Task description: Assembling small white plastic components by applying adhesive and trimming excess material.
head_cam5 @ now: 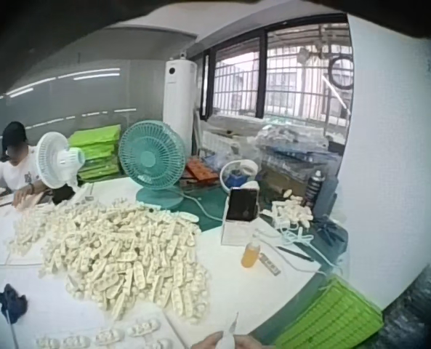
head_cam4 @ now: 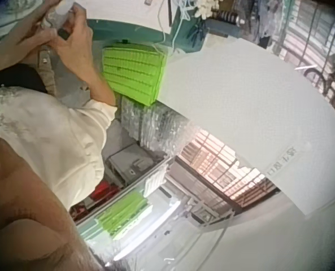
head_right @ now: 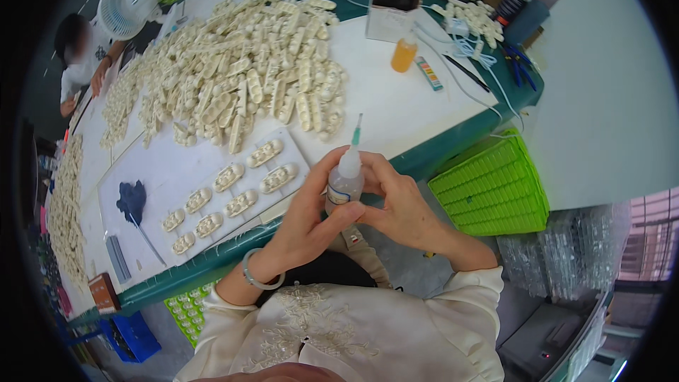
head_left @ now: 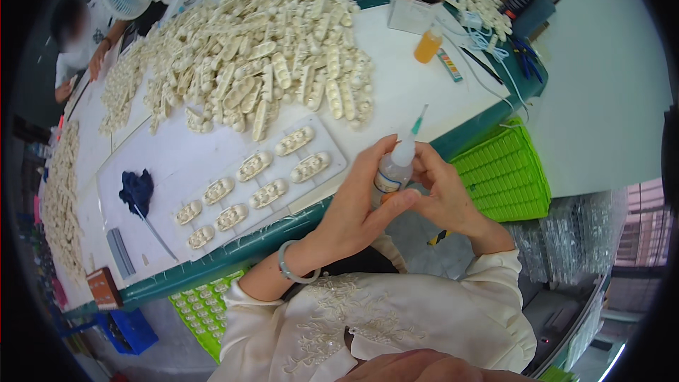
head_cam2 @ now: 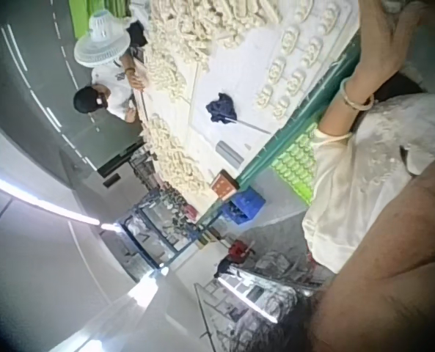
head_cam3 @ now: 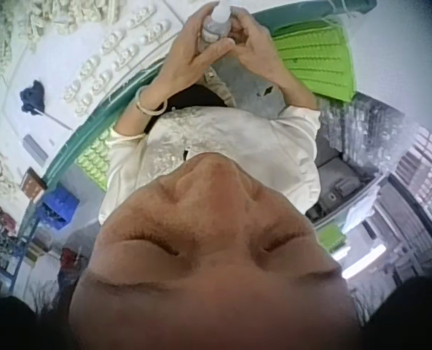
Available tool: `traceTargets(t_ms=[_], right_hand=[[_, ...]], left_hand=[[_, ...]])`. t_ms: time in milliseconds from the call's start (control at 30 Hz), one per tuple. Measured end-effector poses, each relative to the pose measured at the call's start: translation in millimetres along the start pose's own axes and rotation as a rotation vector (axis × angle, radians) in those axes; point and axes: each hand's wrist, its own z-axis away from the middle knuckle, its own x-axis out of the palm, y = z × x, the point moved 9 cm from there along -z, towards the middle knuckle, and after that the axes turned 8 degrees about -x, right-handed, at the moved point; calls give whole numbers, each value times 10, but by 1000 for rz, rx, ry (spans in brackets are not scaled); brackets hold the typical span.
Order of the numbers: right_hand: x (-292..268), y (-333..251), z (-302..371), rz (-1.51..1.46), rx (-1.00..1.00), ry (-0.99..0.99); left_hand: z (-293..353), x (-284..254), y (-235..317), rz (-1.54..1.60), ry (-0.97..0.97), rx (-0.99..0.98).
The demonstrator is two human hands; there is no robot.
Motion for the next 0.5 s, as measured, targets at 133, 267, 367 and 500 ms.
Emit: traceTargets(t_ms=[133,267,367,500], right_hand=[[-212,148,251,324,84,24],[-610,77,426,596,-14,-186],[-1424,170,156,662,13,2],[-2014,579,-624,860,-106,402]], left_hand=[[-102,471,-469,425,-86,-310],[-116,889,-897,479,-219,-407],[-121,1197,-1170,455,-336,-473],[-111,1556,-1551,446,-491,-447]])
